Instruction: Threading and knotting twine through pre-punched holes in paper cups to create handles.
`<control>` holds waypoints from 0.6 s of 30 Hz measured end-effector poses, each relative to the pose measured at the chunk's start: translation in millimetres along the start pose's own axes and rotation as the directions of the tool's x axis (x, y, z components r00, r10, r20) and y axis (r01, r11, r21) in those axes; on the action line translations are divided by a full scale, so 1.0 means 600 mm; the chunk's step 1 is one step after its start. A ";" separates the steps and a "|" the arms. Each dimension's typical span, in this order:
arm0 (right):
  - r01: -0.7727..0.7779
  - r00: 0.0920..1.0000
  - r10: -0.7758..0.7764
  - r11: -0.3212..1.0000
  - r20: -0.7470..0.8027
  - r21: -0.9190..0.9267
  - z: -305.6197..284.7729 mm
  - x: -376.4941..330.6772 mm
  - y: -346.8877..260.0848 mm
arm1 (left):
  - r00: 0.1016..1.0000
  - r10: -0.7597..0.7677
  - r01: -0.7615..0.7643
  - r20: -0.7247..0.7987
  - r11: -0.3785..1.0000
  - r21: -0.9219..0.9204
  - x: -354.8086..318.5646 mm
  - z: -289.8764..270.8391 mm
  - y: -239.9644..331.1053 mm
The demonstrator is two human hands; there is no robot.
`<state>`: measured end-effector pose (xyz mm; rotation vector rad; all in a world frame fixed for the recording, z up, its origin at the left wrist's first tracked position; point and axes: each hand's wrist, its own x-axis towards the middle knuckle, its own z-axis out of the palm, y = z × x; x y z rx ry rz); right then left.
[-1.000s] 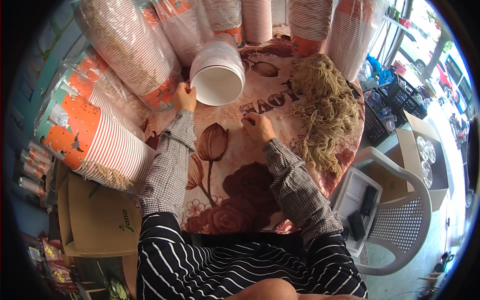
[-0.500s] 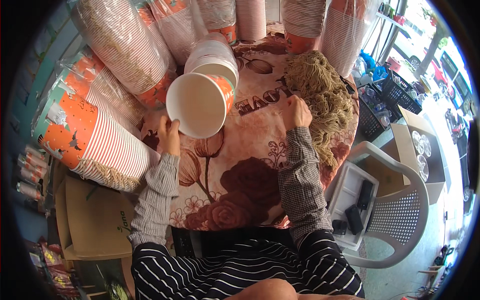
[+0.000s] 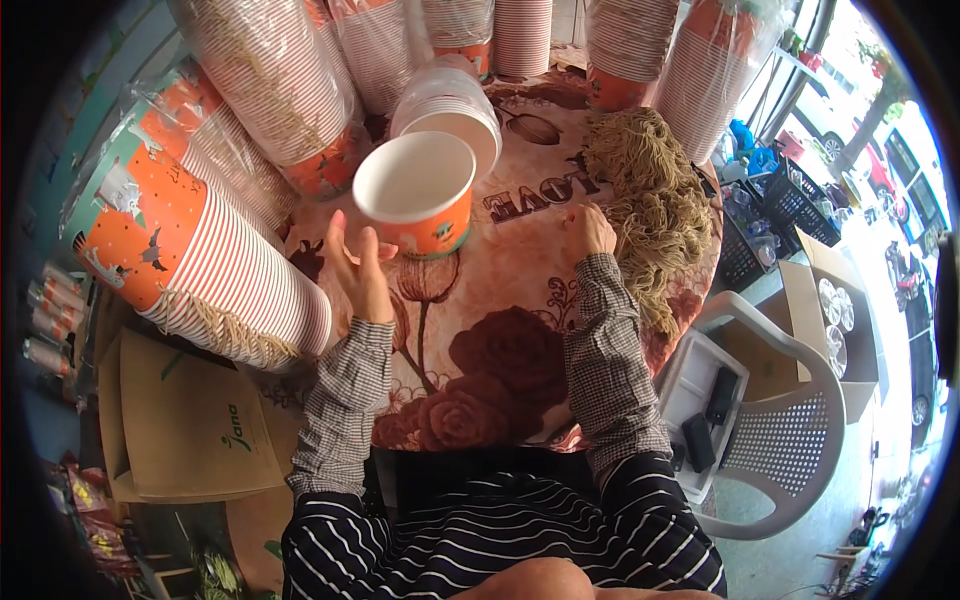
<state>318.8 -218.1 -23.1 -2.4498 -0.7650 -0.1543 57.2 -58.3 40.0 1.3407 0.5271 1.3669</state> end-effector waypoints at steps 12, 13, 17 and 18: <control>0.030 0.381 -0.813 0.487 0.441 0.873 -0.017 -0.105 -0.172 | 0.879 -0.043 0.019 0.475 0.998 0.054 -0.069 0.051 -0.024; -0.222 0.377 -0.761 0.480 0.529 0.849 -0.020 -0.104 -0.177 | 0.877 -0.096 0.084 0.470 0.995 0.046 -0.066 0.044 -0.027; -0.211 0.621 -0.627 0.445 0.471 0.870 -0.022 -0.088 -0.166 | 0.531 -0.621 0.787 0.576 0.614 -0.064 -0.073 0.020 -0.047; -0.141 0.682 -0.594 0.465 0.427 0.874 -0.020 -0.079 -0.162 | 0.449 -0.660 0.841 0.603 0.541 -0.035 -0.068 0.027 -0.033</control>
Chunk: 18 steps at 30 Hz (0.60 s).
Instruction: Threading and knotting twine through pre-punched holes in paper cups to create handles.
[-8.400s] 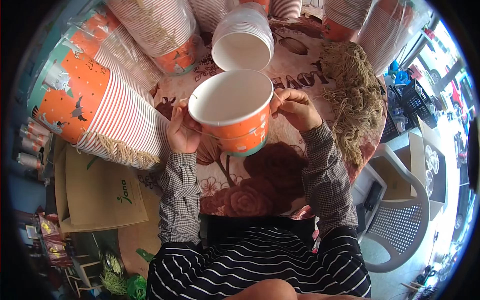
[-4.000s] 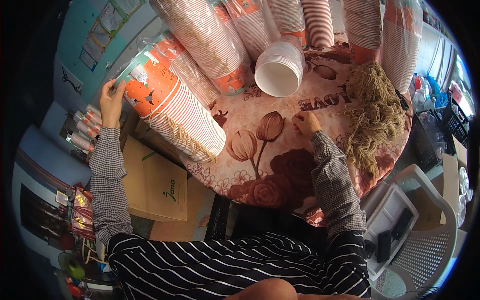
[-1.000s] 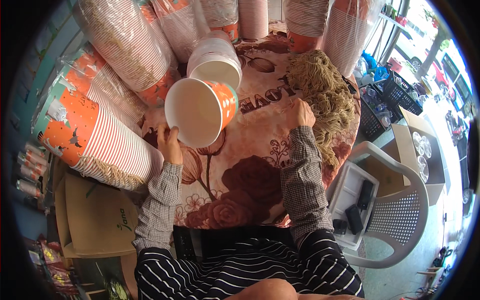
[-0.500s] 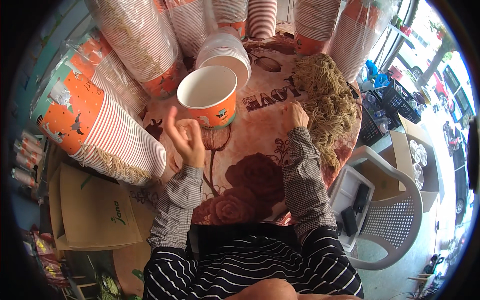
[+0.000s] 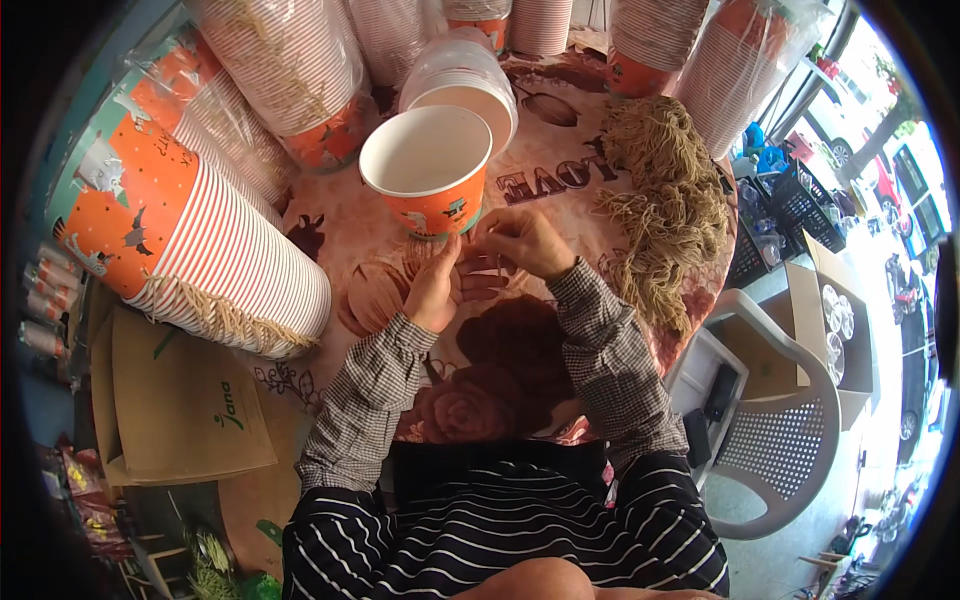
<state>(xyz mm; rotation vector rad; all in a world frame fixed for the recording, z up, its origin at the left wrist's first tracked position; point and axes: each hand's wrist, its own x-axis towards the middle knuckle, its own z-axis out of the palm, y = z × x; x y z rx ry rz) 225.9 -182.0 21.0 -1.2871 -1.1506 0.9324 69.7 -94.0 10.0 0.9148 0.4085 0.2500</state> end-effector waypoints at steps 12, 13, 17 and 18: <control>0.099 0.995 -0.100 0.989 -0.003 -0.107 -0.011 0.011 0.026 | 0.983 0.178 -0.166 -0.030 0.957 0.237 0.011 -0.024 -0.015; 0.121 0.992 -0.124 0.980 -0.008 -0.156 -0.012 0.011 0.031 | 0.984 0.176 -0.164 -0.028 0.958 0.235 0.012 -0.023 -0.016; 0.093 0.993 -0.108 0.966 -0.049 -0.242 -0.007 0.009 0.005 | 0.971 0.219 -0.196 -0.094 0.959 0.207 0.002 -0.023 -0.009; 0.091 0.993 -0.107 0.966 -0.053 -0.243 -0.009 0.009 0.007 | 0.973 0.205 -0.195 -0.103 0.976 0.100 0.000 -0.019 -0.004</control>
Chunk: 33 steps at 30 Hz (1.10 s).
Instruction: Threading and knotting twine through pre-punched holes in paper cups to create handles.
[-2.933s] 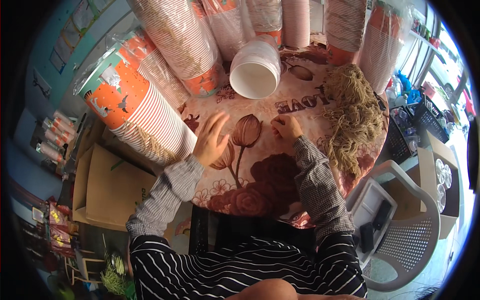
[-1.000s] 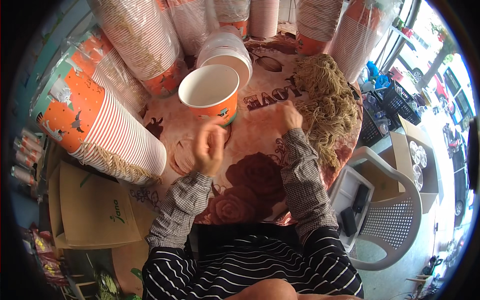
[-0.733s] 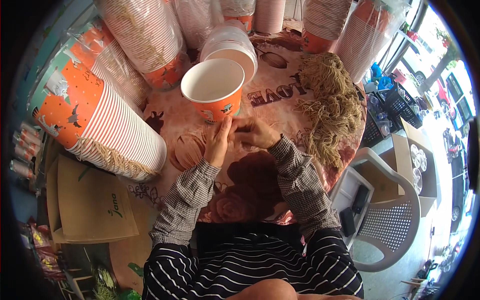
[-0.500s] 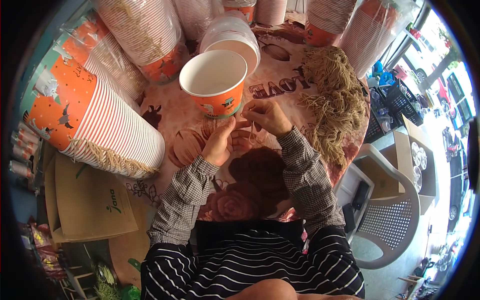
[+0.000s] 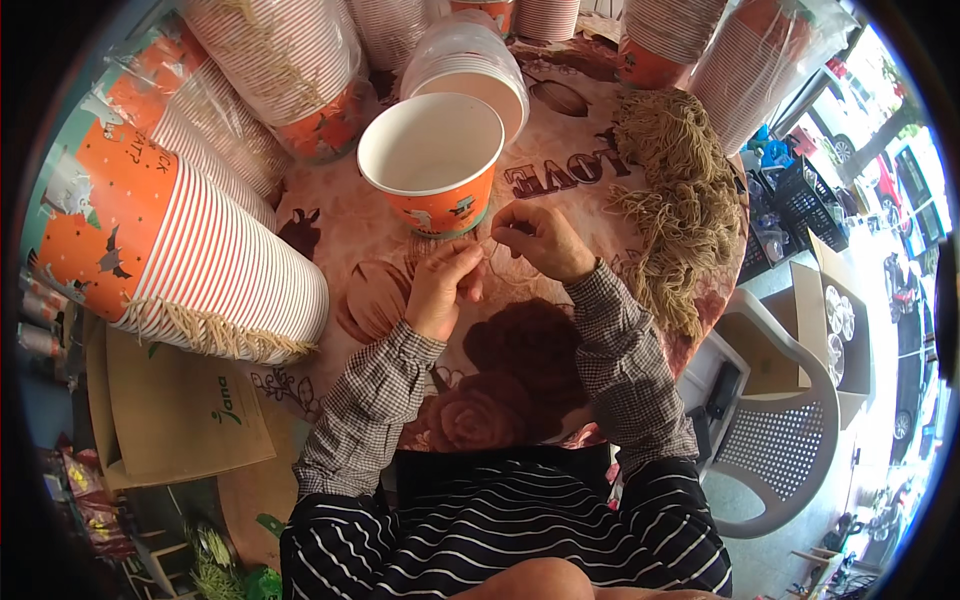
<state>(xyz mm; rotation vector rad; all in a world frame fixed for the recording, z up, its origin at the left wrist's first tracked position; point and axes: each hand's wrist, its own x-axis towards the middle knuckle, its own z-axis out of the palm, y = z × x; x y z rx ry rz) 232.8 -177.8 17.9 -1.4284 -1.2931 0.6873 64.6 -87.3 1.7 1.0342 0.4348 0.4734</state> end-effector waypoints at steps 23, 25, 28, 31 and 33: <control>-0.342 0.713 -0.166 0.766 -0.681 -0.545 -0.121 -0.021 0.077 | 0.928 -0.296 0.367 0.227 0.832 -0.417 -0.016 0.010 -0.004; -0.322 0.719 -0.174 0.775 -0.673 -0.543 -0.116 -0.019 0.059 | 0.941 -0.288 0.335 0.176 0.867 -0.368 -0.012 0.009 -0.007; -0.091 0.896 0.004 0.980 -0.443 -0.175 -0.092 -0.014 0.030 | 0.944 -0.303 0.330 0.133 0.892 -0.308 -0.011 0.003 -0.008; -0.054 0.999 0.054 0.986 0.002 0.160 -0.061 -0.008 0.006 | 0.936 -0.332 0.351 0.116 0.905 -0.241 -0.011 0.005 -0.001; -0.084 0.985 0.029 0.941 0.168 0.328 -0.031 -0.006 0.002 | 0.945 -0.307 0.324 0.109 0.924 -0.206 -0.013 0.008 0.003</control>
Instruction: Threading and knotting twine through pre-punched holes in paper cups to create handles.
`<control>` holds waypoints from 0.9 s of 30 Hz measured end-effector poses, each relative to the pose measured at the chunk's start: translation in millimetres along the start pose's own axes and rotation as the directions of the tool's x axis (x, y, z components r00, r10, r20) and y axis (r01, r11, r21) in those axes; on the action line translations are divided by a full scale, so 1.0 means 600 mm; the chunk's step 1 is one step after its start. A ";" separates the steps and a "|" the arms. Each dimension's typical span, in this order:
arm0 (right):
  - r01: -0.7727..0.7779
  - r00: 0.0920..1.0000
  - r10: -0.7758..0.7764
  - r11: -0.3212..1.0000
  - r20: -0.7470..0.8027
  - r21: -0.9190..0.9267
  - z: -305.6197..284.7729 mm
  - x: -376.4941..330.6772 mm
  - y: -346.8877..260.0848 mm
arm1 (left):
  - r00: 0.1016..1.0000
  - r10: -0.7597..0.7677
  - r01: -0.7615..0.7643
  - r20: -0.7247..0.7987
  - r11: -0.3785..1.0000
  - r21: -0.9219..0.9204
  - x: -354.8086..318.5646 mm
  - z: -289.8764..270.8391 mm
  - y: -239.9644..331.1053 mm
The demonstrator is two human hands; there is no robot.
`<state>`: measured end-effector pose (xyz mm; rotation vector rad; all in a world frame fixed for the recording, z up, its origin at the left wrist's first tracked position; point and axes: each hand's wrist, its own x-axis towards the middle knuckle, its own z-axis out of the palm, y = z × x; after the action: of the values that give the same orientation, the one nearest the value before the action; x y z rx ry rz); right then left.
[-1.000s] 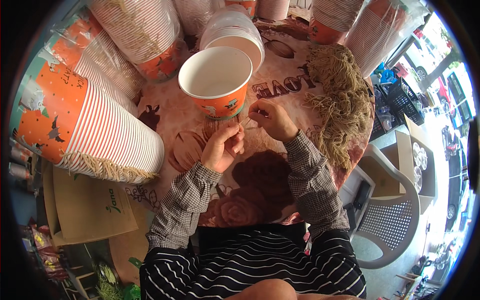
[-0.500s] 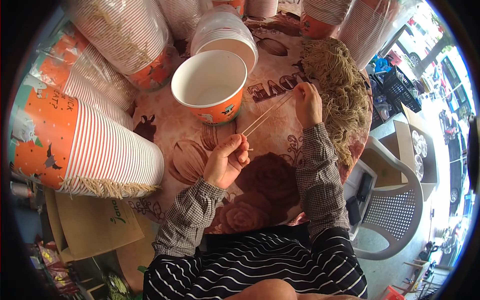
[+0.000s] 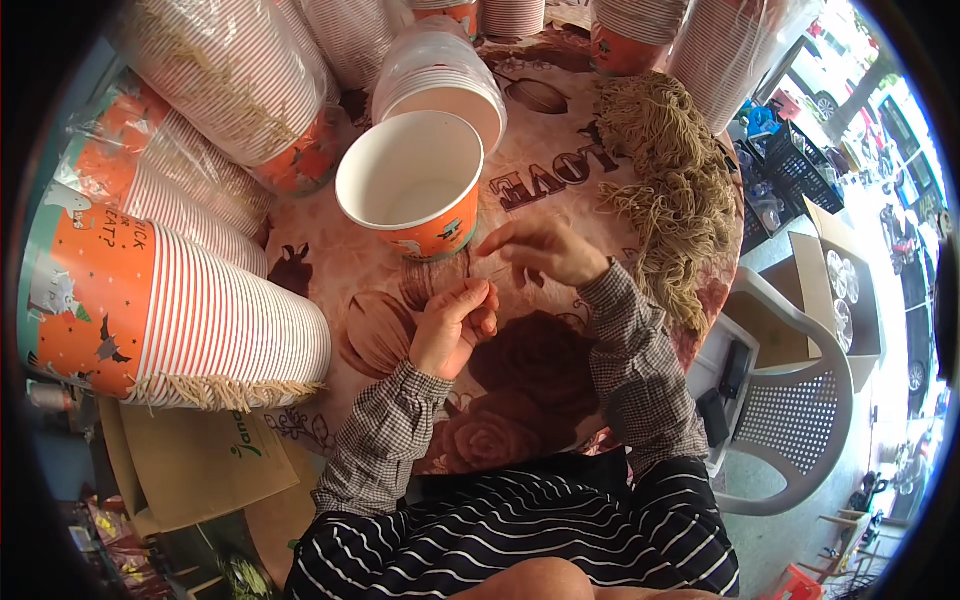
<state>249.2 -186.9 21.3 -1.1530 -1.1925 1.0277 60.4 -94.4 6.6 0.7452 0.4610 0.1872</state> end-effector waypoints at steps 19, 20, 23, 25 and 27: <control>-0.076 0.994 0.072 0.996 -0.081 -0.053 0.010 0.004 0.015 | 0.983 0.160 -0.137 -0.088 0.965 0.225 0.016 0.026 0.006; -0.076 0.994 0.072 0.996 -0.082 -0.053 0.010 0.004 0.018 | 0.989 0.124 -0.108 -0.079 0.978 0.177 0.015 0.028 0.004; -0.061 0.997 0.058 0.996 -0.048 -0.066 0.013 0.008 0.019 | 0.969 0.241 -0.213 -0.061 0.930 0.299 0.023 0.007 -0.013; -0.057 0.997 0.050 0.993 -0.064 -0.107 0.016 0.009 0.017 | 0.951 0.304 -0.259 -0.063 0.888 0.380 0.027 0.002 -0.013; -0.060 0.997 0.053 0.990 -0.053 -0.127 0.016 0.008 0.018 | 0.929 0.366 -0.300 -0.059 0.836 0.460 0.032 -0.006 -0.014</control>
<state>240.5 -179.6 11.2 -1.3122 -1.2069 0.9706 75.7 -91.8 -7.8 1.2720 0.5162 0.4789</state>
